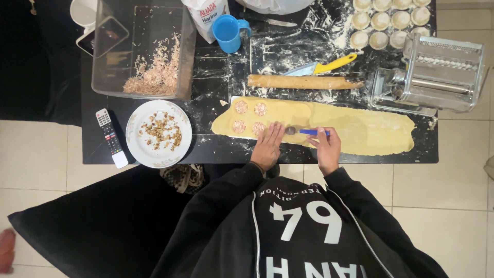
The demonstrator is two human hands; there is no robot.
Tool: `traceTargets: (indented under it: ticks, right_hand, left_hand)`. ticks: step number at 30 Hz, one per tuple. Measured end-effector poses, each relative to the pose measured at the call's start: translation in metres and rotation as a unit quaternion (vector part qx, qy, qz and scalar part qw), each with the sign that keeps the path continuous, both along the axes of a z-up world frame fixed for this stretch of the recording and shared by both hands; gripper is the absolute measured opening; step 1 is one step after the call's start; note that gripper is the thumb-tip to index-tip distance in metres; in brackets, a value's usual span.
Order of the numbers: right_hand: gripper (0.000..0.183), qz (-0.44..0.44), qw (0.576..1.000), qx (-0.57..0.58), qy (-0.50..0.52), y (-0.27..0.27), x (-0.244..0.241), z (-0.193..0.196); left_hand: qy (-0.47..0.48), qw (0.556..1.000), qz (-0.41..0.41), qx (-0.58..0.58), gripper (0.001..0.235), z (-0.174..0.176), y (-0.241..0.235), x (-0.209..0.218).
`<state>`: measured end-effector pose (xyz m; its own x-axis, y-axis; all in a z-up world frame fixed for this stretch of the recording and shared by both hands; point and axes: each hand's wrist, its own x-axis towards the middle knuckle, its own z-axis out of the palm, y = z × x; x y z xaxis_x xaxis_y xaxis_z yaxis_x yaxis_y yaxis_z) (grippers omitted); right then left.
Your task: Placing filling onto dough sheets using a spoon and preparing to fold dumplings on a kitchen table.
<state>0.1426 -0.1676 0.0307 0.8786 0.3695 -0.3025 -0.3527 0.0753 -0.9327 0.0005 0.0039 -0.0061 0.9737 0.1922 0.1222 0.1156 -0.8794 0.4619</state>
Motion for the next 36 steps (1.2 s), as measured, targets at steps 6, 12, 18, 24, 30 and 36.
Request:
traceTargets:
  ticks: [6,12,18,24,30,36]
  right_hand:
    - [0.022,-0.005,1.000,-0.009,0.014,-0.002,-0.001,0.002]
    - [0.019,-0.020,1.000,0.006,0.013,-0.010,0.003,-0.004]
    - [0.019,0.023,0.999,0.009,0.040,-0.024,0.009,-0.009]
    - [0.024,0.098,0.982,-0.024,0.157,-0.029,0.008,-0.001]
    - [0.033,0.177,0.971,-0.024,0.161,-0.036,0.010,0.010]
    - [0.034,0.175,0.975,-0.041,0.133,-0.043,0.012,0.015]
  left_hand:
    - [-0.006,0.992,-0.001,-0.130,0.064,0.021,0.008,0.001]
    - [-0.079,0.975,0.034,-0.207,0.062,0.031,0.015,-0.003]
    - [-0.139,0.950,0.052,-0.275,0.047,0.023,0.019,-0.001]
    - [-0.131,0.935,0.121,-0.308,0.029,0.047,0.018,0.009]
    - [-0.122,0.927,0.176,-0.308,0.031,0.035,0.018,0.012]
    - [-0.069,0.912,0.166,-0.368,0.041,0.029,0.017,0.011]
